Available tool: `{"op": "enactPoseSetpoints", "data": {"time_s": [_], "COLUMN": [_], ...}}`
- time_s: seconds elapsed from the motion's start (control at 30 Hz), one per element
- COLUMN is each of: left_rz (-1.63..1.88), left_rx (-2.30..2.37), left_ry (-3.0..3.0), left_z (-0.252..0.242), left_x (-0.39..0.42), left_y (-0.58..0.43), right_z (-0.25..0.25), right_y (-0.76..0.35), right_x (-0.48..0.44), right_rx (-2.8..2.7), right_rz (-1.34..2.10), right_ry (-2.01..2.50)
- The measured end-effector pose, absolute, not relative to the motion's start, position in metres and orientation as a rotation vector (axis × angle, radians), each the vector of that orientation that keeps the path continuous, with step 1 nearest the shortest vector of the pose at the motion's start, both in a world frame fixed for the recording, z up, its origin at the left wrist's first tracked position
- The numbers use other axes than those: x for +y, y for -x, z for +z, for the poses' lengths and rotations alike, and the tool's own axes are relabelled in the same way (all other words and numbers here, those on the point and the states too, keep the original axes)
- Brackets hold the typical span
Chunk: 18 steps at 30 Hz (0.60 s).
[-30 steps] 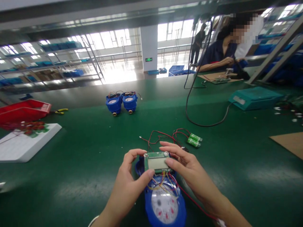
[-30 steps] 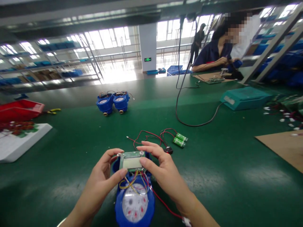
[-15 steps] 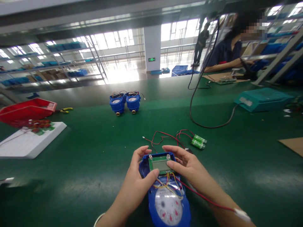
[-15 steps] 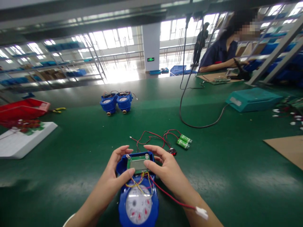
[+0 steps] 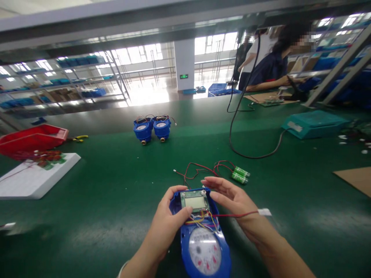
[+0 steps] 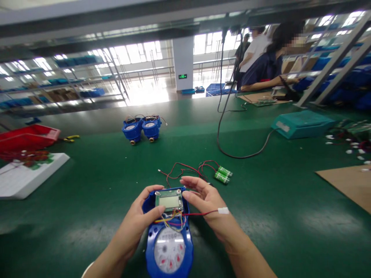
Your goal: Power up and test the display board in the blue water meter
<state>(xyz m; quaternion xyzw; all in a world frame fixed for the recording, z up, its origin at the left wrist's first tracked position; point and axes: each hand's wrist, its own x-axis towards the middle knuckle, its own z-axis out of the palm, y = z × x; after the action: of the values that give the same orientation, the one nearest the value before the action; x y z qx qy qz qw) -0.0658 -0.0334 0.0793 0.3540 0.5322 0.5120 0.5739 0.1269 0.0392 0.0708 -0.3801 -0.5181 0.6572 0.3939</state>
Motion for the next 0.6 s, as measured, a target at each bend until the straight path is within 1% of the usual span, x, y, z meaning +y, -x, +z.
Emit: {"op": "enactPoseSetpoints", "data": {"time_s": [0.1, 0.23, 0.37, 0.6], "left_rz": [1.206, 1.195, 1.186, 1.147], "left_rx": [1.179, 1.129, 1.135, 1.158], "left_ry": [-0.763, -0.757, -0.748, -0.761], "left_z": [0.080, 0.081, 0.081, 0.081], "left_x": [-0.033, -0.034, -0.034, -0.032], "left_y": [0.069, 0.070, 0.070, 0.072], "right_z": [0.086, 0.100, 0.107, 0.100], "right_y": [-0.154, -0.175, -0.168, -0.152], "right_x": [0.026, -0.009, -0.036, -0.020], "right_rx": [-1.271, -1.132, -0.854, -0.514], "right_rz": [1.587, 1.672, 1.651, 1.591], "right_ry": [1.040, 1.035, 1.027, 1.112]}}
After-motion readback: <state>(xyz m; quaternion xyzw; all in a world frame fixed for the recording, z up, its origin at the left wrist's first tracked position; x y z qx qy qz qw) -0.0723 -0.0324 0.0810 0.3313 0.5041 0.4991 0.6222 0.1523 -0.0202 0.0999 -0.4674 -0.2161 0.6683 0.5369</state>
